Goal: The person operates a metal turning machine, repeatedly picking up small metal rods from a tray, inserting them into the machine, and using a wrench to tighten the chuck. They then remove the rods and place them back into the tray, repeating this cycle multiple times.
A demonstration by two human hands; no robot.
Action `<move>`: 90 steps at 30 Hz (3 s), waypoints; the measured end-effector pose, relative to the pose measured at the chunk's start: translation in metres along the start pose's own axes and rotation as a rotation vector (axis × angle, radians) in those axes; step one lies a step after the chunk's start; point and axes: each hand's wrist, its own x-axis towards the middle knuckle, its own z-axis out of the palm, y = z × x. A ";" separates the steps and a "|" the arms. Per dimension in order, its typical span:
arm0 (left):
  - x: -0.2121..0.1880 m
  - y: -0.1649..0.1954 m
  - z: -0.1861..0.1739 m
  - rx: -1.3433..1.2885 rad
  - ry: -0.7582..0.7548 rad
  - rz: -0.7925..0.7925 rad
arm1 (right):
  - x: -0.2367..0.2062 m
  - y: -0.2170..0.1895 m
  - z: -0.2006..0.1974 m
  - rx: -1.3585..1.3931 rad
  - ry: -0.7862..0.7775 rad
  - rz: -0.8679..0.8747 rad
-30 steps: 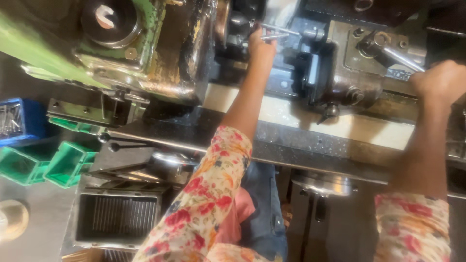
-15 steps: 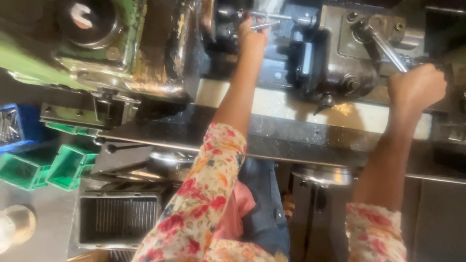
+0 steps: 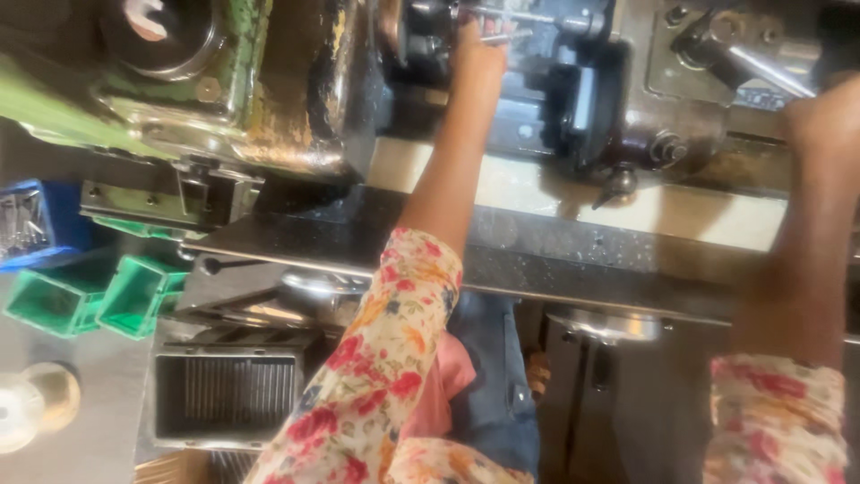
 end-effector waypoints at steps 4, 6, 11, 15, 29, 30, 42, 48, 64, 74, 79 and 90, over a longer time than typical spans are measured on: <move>0.005 0.007 -0.002 0.305 0.223 0.043 | 0.006 -0.014 -0.004 -0.052 -0.086 -0.013; 0.005 0.015 -0.008 0.423 0.182 0.073 | 0.002 -0.026 -0.019 -0.164 -0.102 -0.055; 0.011 0.022 -0.020 0.433 0.081 0.097 | -0.076 -0.047 -0.061 -0.344 0.185 -0.183; 0.024 0.016 -0.001 0.416 0.034 0.147 | -0.215 -0.029 -0.068 0.073 0.238 0.475; -0.201 0.211 -0.084 1.041 -0.263 0.867 | -0.305 -0.049 0.091 0.005 -0.228 -0.116; -0.218 0.233 -0.113 1.203 -0.139 0.811 | -0.300 -0.053 0.089 0.078 -0.299 0.040; -0.312 0.280 -0.354 1.913 -0.067 0.233 | -0.514 -0.133 0.081 1.002 -0.857 0.436; -0.325 0.207 -0.289 1.659 -0.194 0.209 | -0.535 -0.208 0.053 1.492 -1.042 0.685; -0.362 0.221 -0.274 1.733 -0.228 0.329 | -0.504 -0.230 0.002 1.524 -1.226 0.618; -0.355 0.213 -0.298 1.780 -0.583 0.659 | -0.478 -0.213 -0.014 1.248 -1.461 0.668; -0.358 0.198 -0.316 1.652 -0.482 0.716 | -0.513 -0.224 0.005 1.272 -0.999 0.416; -0.344 0.181 -0.359 0.411 -0.066 -0.390 | -0.535 -0.280 0.007 0.942 -0.335 -0.395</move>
